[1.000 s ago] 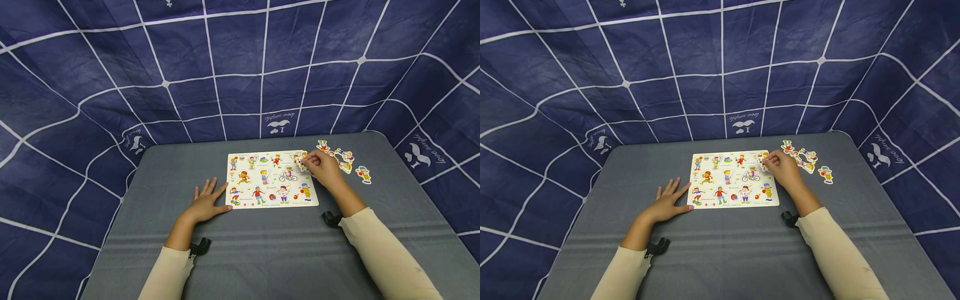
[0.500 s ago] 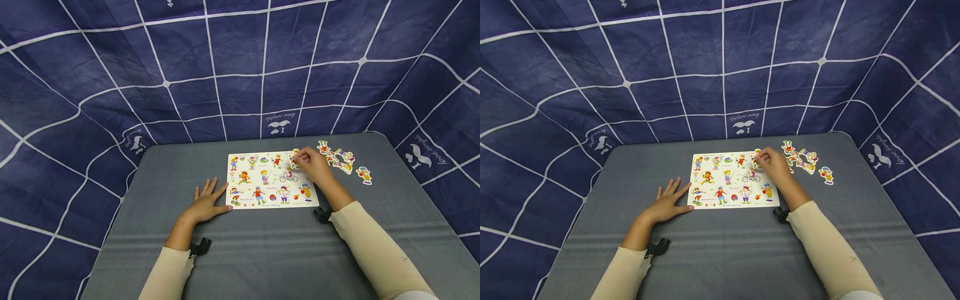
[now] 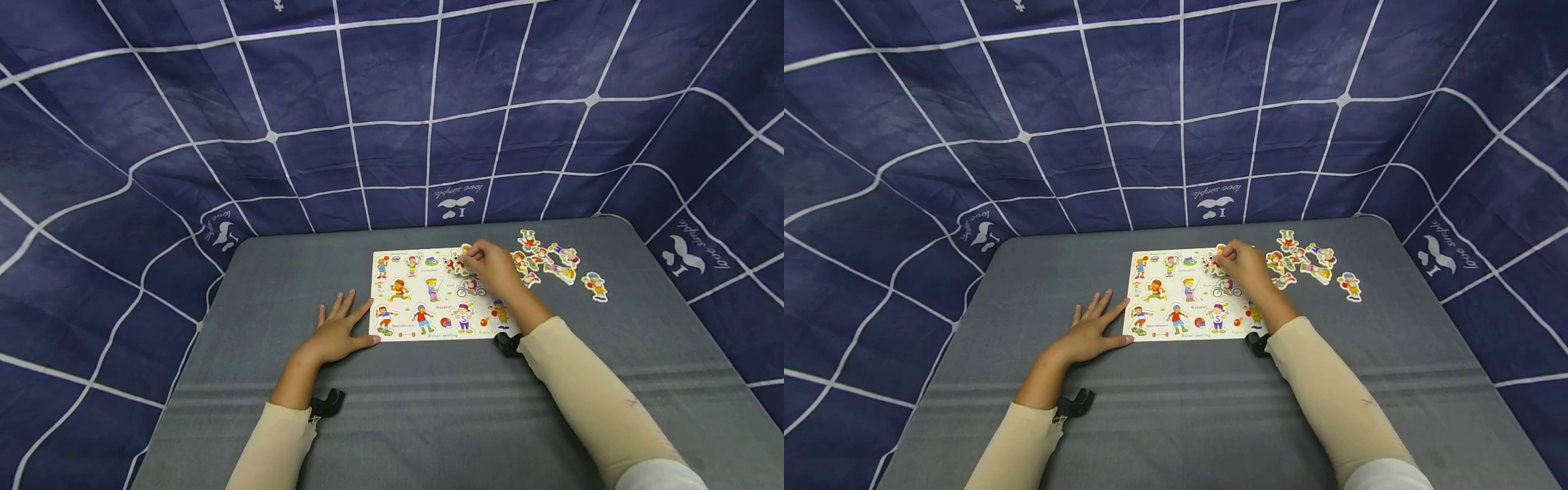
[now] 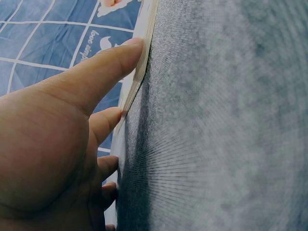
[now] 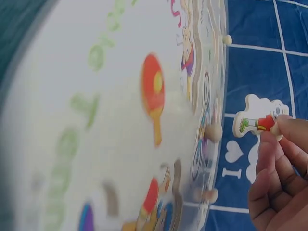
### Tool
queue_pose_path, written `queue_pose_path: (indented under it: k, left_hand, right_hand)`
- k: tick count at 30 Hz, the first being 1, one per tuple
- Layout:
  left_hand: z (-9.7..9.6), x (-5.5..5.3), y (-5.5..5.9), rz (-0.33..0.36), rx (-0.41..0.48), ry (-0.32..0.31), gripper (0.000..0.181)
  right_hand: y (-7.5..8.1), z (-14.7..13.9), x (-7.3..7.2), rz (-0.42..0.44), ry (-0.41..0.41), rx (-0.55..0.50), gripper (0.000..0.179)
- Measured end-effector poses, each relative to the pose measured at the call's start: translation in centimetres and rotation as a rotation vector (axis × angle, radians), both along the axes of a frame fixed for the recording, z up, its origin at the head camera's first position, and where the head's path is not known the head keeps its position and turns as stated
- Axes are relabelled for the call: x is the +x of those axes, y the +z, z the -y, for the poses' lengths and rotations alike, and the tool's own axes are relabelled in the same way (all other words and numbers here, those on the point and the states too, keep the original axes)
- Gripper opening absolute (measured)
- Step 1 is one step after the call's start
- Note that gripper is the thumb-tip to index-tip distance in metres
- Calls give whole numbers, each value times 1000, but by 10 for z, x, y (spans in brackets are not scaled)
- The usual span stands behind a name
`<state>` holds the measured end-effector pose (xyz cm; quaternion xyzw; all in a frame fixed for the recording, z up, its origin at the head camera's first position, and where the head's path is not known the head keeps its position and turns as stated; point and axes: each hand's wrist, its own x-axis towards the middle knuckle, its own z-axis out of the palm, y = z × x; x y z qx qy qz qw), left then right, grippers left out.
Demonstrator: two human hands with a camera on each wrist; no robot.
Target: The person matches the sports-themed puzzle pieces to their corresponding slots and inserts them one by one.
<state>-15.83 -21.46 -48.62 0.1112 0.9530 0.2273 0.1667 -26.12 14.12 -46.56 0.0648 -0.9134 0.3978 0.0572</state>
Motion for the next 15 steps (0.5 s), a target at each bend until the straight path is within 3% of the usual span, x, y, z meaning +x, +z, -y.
queue_pose_path:
  k: [15]
  left_hand:
    - [-1, 0, 0, 7, 1, 0, 89]
  right_hand:
    - [-1, 19, -15, 56, -5, 106, 18]
